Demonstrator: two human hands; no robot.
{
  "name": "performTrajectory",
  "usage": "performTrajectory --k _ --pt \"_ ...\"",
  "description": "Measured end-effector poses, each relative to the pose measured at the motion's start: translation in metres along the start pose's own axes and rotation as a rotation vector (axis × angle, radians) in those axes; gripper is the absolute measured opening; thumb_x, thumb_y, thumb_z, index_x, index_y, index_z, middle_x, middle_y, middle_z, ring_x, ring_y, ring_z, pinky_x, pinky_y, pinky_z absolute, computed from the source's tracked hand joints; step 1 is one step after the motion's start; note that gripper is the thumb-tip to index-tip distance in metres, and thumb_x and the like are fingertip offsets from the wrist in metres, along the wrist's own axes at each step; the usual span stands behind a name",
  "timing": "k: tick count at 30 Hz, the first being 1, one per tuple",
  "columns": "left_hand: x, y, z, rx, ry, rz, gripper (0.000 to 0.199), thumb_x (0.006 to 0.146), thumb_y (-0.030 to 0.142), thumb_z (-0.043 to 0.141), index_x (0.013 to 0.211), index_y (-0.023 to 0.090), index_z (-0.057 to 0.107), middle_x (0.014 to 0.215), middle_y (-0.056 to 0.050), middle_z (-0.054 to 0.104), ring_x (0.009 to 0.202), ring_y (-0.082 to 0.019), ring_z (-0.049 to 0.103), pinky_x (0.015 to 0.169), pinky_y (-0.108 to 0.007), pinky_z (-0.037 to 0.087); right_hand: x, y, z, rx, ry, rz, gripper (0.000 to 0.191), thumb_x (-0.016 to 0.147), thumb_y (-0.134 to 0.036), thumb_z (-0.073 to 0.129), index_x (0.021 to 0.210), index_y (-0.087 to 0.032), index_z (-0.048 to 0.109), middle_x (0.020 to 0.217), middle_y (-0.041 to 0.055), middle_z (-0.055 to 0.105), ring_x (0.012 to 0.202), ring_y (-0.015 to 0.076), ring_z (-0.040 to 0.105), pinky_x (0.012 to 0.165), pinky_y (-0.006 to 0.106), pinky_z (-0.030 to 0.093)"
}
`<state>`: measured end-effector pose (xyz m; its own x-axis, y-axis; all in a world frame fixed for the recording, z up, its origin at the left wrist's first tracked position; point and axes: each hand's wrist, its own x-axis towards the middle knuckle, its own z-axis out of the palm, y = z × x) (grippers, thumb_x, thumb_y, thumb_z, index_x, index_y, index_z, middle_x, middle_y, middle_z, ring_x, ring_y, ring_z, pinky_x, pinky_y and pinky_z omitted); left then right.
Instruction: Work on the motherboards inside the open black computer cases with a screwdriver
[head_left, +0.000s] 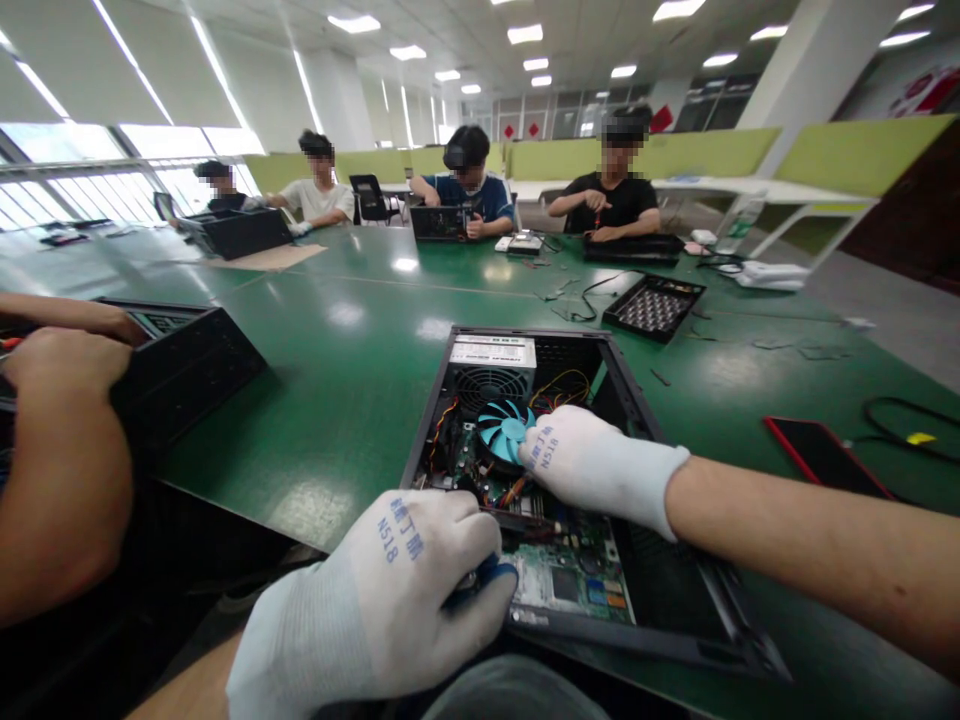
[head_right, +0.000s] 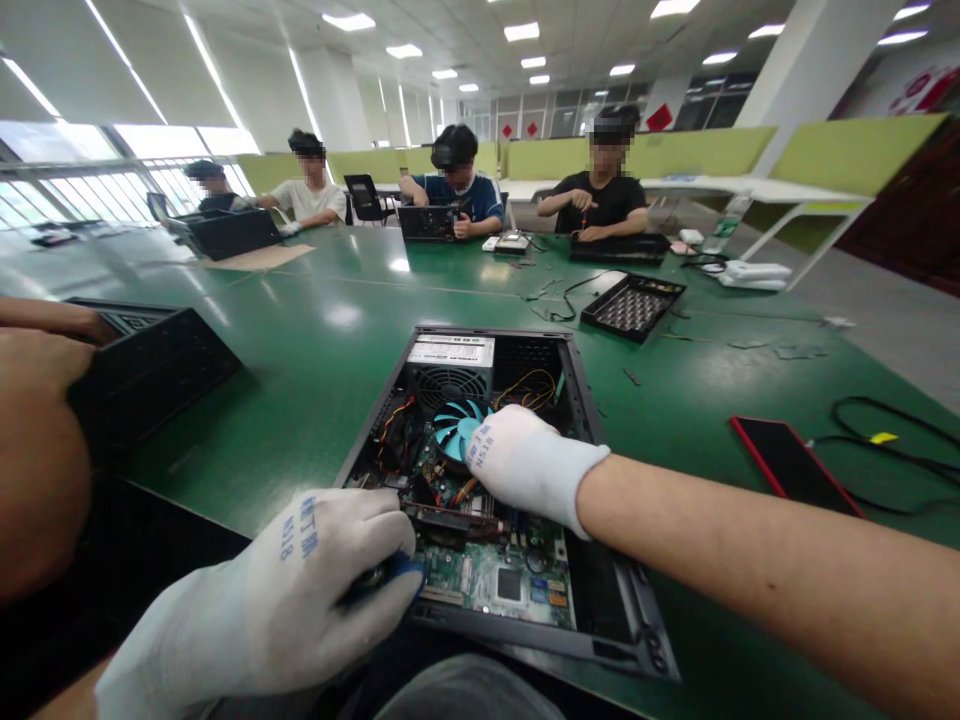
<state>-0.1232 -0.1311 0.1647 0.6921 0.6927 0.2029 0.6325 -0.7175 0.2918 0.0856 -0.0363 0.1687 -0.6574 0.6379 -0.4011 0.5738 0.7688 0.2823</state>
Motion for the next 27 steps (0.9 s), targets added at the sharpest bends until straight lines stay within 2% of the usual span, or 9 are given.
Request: performTrajectory --k 5,8,13,15,17,21,24,27 --pt "0.0 0.0 -0.001 -0.004 -0.022 -0.005 0.019 0.101 0.032 0.052 0.085 0.023 0.055 0.081 -0.001 0.062 0.07 -0.018 0.055 0.063 -0.034 0.035 -0.009 0.011 0.019 -0.031 0.225 -0.034 0.02 0.096 -0.008 0.051 0.104 -0.016 0.068 0.086 0.0092 0.074 0.076 0.0233 0.071 0.065 0.032 0.044" --pt "0.0 0.0 -0.002 -0.011 -0.02 -0.006 0.019 0.101 0.031 0.052 0.086 0.023 0.055 0.08 0.0 0.061 0.069 -0.017 0.055 0.063 -0.034 0.035 -0.01 0.014 0.027 -0.015 0.251 -0.039 0.015 0.093 -0.011 0.055 0.096 -0.017 0.068 0.081 0.0082 0.073 0.073 0.023 0.07 0.063 0.032 0.041" --pt "0.0 -0.001 -0.002 -0.04 -0.048 -0.026 0.021 0.101 0.033 0.052 0.084 0.023 0.054 0.081 0.0 0.062 0.07 -0.018 0.055 0.063 -0.033 0.036 -0.006 0.02 0.032 0.01 0.308 -0.047 0.015 0.095 -0.022 0.055 0.099 -0.019 0.07 0.08 0.0081 0.072 0.076 0.0259 0.071 0.063 0.034 0.042" --pt "0.0 -0.001 -0.002 -0.045 -0.054 -0.022 0.02 0.102 0.033 0.051 0.084 0.023 0.054 0.081 -0.001 0.062 0.07 -0.018 0.056 0.063 -0.033 0.036 -0.004 0.018 0.028 0.031 0.268 -0.007 0.017 0.096 -0.025 0.056 0.099 -0.019 0.071 0.082 0.0088 0.073 0.078 0.0273 0.072 0.064 0.035 0.044" --pt "0.0 -0.002 -0.002 -0.046 -0.05 -0.019 0.02 0.102 0.032 0.051 0.084 0.023 0.054 0.08 -0.001 0.062 0.07 -0.018 0.056 0.062 -0.033 0.036 -0.002 0.014 0.019 0.043 0.166 0.043 0.019 0.097 -0.026 0.055 0.099 -0.018 0.073 0.086 0.0107 0.075 0.081 0.0285 0.074 0.066 0.036 0.045" --pt "0.001 -0.002 -0.002 -0.039 -0.044 -0.028 0.021 0.102 0.033 0.051 0.084 0.023 0.055 0.08 -0.001 0.062 0.069 -0.018 0.055 0.062 -0.033 0.035 0.0 0.002 0.001 0.029 -0.018 0.041 0.022 0.099 -0.018 0.054 0.105 -0.015 0.075 0.1 0.013 0.078 0.091 0.0298 0.075 0.074 0.038 0.049" --pt "-0.001 -0.001 -0.002 -0.032 -0.045 -0.03 0.02 0.102 0.034 0.05 0.086 0.023 0.056 0.081 -0.001 0.062 0.071 -0.018 0.056 0.063 -0.034 0.036 0.001 -0.001 -0.004 0.006 -0.045 0.025 0.027 0.099 -0.01 0.05 0.106 -0.015 0.076 0.104 0.0124 0.078 0.094 0.0294 0.075 0.078 0.039 0.049" --pt "-0.002 -0.001 -0.002 -0.027 -0.045 -0.03 0.02 0.102 0.035 0.051 0.086 0.023 0.056 0.081 -0.001 0.062 0.071 -0.019 0.057 0.063 -0.034 0.037 0.001 0.001 -0.001 0.007 -0.001 -0.001 0.029 0.099 -0.008 0.048 0.106 -0.015 0.075 0.104 0.0118 0.078 0.095 0.0292 0.075 0.077 0.038 0.05"
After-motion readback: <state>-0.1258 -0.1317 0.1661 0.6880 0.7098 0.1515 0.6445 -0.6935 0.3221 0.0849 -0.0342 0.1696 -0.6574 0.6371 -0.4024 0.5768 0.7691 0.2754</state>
